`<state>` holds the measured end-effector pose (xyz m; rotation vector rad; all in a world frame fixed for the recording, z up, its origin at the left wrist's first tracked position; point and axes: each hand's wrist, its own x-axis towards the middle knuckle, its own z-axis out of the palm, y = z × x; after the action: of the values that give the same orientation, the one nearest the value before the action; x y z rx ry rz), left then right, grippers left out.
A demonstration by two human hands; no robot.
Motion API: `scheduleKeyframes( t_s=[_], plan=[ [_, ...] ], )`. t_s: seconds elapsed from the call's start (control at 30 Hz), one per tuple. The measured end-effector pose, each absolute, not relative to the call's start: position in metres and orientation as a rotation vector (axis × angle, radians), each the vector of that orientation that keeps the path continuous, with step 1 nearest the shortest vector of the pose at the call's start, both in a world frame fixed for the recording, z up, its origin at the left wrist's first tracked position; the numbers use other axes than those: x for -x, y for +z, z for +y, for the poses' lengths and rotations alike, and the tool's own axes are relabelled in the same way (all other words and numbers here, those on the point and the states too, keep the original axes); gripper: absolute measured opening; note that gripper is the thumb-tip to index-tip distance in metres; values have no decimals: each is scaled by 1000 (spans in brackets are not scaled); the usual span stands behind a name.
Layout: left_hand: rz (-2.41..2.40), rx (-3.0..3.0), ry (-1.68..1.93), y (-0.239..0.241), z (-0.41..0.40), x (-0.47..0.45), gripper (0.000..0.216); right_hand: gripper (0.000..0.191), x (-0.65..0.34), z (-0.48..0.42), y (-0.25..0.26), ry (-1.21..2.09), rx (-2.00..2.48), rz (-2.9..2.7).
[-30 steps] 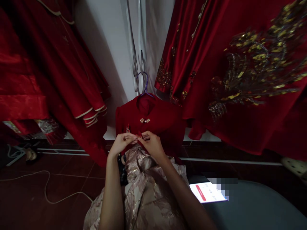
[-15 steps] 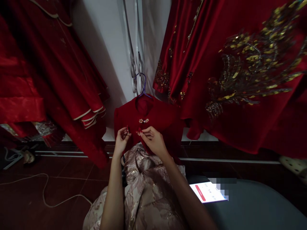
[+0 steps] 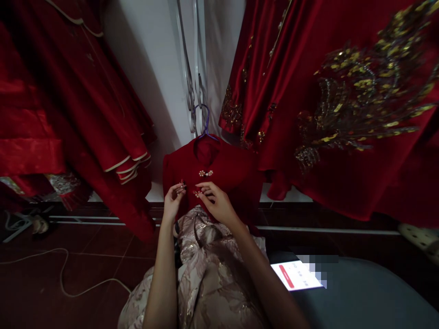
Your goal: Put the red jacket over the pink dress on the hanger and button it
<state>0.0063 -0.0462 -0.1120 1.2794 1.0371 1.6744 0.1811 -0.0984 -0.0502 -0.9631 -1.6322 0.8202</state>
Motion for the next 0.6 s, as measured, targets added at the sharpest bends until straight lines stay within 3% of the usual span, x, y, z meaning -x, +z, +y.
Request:
scheduleKeyframes(
  t_s=[0.37, 0.6],
  plan=[
    [1077, -1228, 1685, -94, -55, -3, 31, 30, -153, -54, -60, 777, 968, -1690],
    [1165, -1301, 1666, -91, -58, -3, 33, 20, -136, -46, -62, 703, 972, -1655]
  ],
)
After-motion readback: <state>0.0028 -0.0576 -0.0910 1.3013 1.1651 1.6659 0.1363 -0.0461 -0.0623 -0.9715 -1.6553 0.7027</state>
